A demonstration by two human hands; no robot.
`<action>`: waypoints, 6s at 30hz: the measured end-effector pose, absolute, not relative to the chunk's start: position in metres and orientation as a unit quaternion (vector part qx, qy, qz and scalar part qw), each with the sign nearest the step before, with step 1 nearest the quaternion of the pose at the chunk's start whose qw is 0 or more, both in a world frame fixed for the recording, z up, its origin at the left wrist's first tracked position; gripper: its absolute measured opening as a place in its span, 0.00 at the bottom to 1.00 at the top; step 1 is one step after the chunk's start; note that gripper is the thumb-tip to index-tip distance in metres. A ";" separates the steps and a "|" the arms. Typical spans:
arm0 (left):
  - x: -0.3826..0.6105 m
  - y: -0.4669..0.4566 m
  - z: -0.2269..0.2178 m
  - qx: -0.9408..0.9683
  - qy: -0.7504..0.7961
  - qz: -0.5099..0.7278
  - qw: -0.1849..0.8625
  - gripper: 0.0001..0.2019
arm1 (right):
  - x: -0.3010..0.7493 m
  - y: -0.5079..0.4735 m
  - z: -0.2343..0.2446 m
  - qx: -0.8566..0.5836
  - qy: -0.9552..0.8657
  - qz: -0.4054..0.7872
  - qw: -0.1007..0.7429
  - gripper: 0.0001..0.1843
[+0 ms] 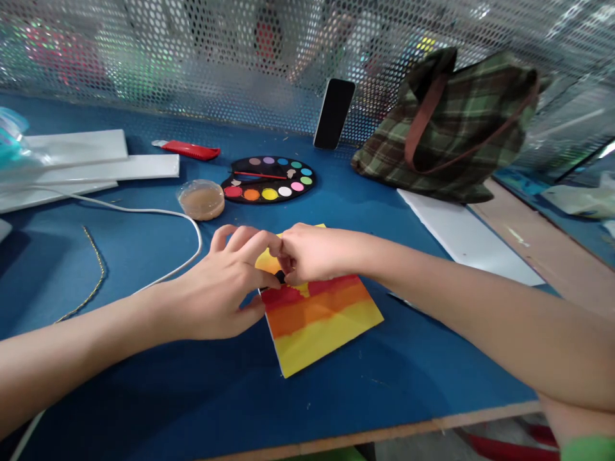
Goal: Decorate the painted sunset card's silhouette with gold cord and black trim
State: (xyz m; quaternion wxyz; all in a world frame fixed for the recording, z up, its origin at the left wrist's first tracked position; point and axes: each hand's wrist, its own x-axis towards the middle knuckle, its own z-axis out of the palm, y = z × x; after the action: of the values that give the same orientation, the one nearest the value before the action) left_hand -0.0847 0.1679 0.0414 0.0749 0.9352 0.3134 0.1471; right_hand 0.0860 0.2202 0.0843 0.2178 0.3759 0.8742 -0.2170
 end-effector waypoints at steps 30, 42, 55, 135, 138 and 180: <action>-0.094 0.179 0.054 0.950 0.283 0.050 0.121 0.21 | 0.132 0.164 0.059 0.319 0.943 -0.092 0.030 0.20; -0.100 0.179 0.062 0.975 0.199 0.096 -0.021 0.17 | 0.126 0.162 0.055 0.328 0.941 -0.075 0.030 0.16; -0.095 0.176 0.062 0.978 0.202 0.059 0.005 0.15 | 0.128 0.160 0.053 0.324 0.943 -0.078 0.012 0.16; -0.079 0.170 0.036 0.955 0.288 0.037 0.053 0.19 | 0.188 0.137 0.053 0.433 0.880 -0.057 -0.186 0.09; -0.080 0.168 0.033 0.955 0.291 0.046 0.038 0.18 | 0.188 0.138 0.053 0.436 0.880 -0.057 -0.181 0.10; -0.075 0.158 0.028 0.946 0.303 0.113 -0.020 0.18 | 0.176 0.137 0.044 0.430 0.896 -0.085 -0.076 0.17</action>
State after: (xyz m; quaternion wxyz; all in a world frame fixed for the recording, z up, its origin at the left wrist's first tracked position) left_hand -0.0748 0.1575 0.0279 -0.0201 0.9462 0.3025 0.1129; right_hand 0.1761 0.1373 0.0436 -0.0764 0.4295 0.8958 -0.0853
